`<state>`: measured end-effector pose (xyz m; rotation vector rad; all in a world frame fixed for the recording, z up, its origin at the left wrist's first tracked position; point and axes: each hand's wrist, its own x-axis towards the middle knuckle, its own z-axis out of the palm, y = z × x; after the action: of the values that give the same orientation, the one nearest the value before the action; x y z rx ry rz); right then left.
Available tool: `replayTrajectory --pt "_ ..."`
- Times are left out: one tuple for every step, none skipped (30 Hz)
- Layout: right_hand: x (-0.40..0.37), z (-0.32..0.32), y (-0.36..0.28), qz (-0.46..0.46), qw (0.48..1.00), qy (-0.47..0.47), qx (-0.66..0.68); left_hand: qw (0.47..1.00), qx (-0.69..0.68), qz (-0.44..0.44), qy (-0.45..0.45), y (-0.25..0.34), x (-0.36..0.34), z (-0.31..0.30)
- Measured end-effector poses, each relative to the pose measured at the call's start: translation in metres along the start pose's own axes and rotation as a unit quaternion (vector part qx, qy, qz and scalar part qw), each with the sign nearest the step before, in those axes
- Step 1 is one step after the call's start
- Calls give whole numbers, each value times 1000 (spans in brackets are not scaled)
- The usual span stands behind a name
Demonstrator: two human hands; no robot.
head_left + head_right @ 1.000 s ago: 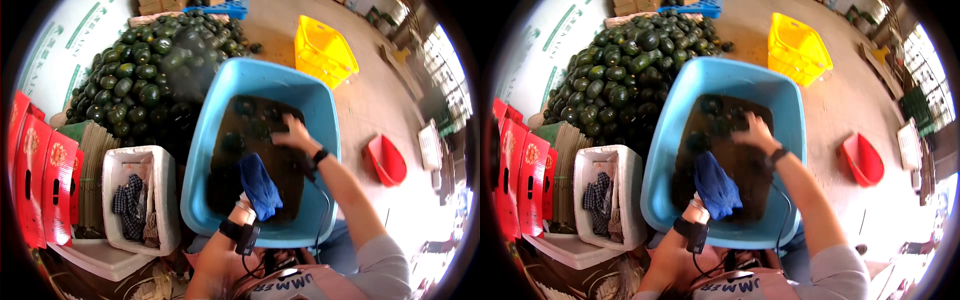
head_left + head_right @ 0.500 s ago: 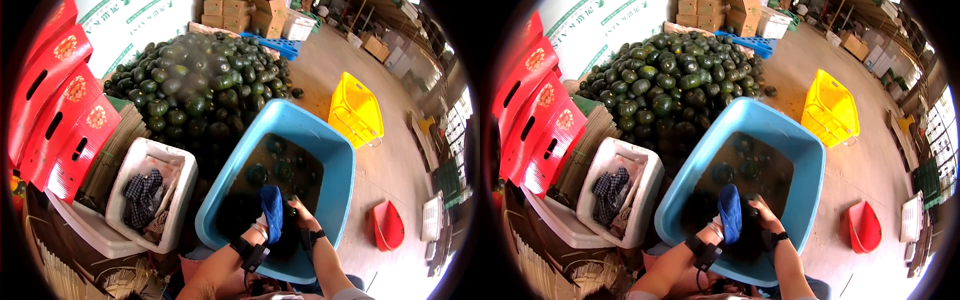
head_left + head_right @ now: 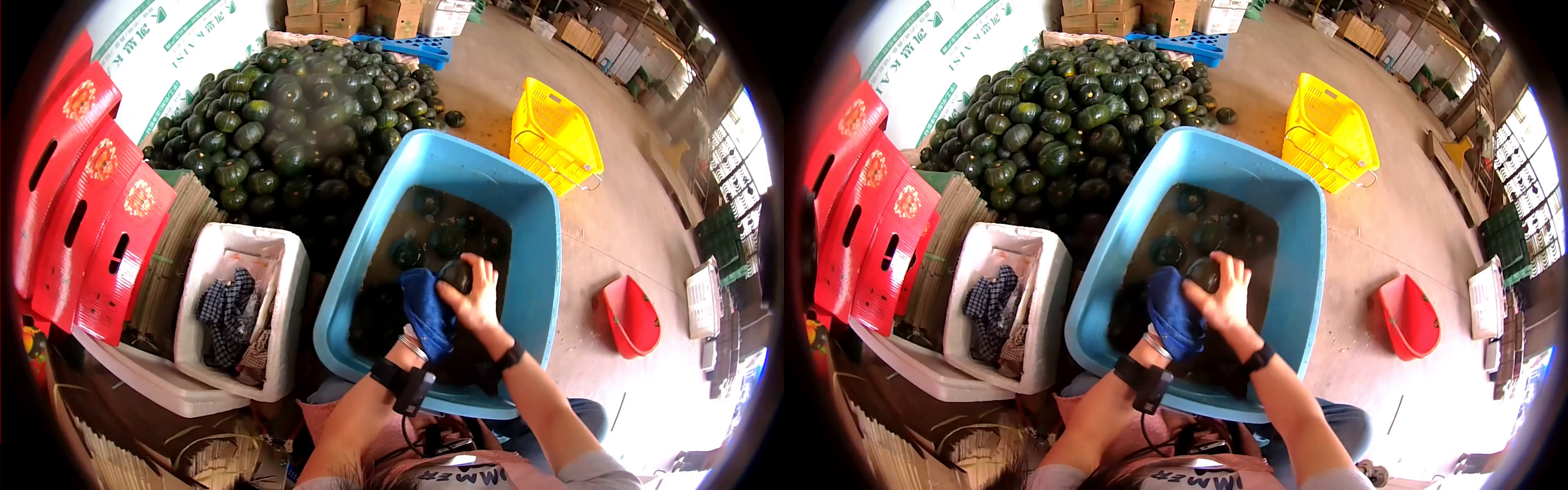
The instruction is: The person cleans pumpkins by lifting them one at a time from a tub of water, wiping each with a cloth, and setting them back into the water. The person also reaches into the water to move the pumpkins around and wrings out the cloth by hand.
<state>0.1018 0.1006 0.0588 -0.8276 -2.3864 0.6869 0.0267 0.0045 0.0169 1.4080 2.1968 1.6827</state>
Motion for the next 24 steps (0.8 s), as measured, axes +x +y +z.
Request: replayTrajectory --pt "8 6 7 25 999 10 -41 998 49 20 -24 -14 -5 15" --pt "12 4 7 36 999 -17 -32 997 -8 66 42 -16 1 22" --pt "17 2 6 43 998 -45 -24 997 -3 67 43 -22 1 20" --pt "15 -1 4 -14 999 -34 -34 993 13 85 78 -27 -2 19" --pt "12 -9 -2 -76 995 -35 -51 988 28 99 112 -13 -1 4" --pt "7 -19 -15 -119 990 -67 -34 979 29 119 161 -9 -5 -7" --pt "2 -30 -28 -162 982 -97 -17 992 -122 22 31 -28 -8 -4" --pt "-5 -36 -35 -191 976 -108 2 974 -189 -67 -103 -27 11 -15" --pt "-4 -43 -36 -186 976 -109 2 926 -252 -153 -234 -17 29 -28" --pt "1 -51 -34 -227 964 -133 26 978 -132 -39 -157 -2 27 -39" --pt "7 -59 -30 -265 950 -155 50 994 -8 77 -77 10 22 -44" --pt "16 -65 -26 -301 934 -186 37 990 -29 136 12 -4 14 -27" --pt "19 -71 -27 -323 925 -199 14 991 -34 132 3 -18 2 -14" --pt "15 -73 -24 -322 927 -193 14 985 -58 158 -27 -19 4 -13" --pt "15 -73 -23 -325 928 -183 14 977 -80 188 -53 -21 8 -15" --pt "12 -70 -17 -324 929 -176 13 968 -144 150 -138 -22 9 -20" --pt "4 -64 -10 -323 942 -92 16 967 -145 156 -142 -25 13 -22" --pt "-7 -63 -8 -319 947 -12 18 966 -155 167 -121 -28 14 -22" --pt "-23 -64 -10 -186 983 -3 -4 965 -167 177 -99 -29 14 -19" --pt "-38 -46 1 -92 977 22 189 964 -169 178 -99 -26 16 -16" --pt "-49 -26 14 6 927 47 373 971 -142 188 -50 -21 18 -13" --pt "-54 -20 15 102 865 5 492 974 -115 197 -5 -15 17 -10" --pt "-56 -21 7 125 833 -16 539 974 -87 204 38 -8 15 -8" --pt "-58 -18 8 131 824 5 551 974 -116 185 51 -1 15 -2"
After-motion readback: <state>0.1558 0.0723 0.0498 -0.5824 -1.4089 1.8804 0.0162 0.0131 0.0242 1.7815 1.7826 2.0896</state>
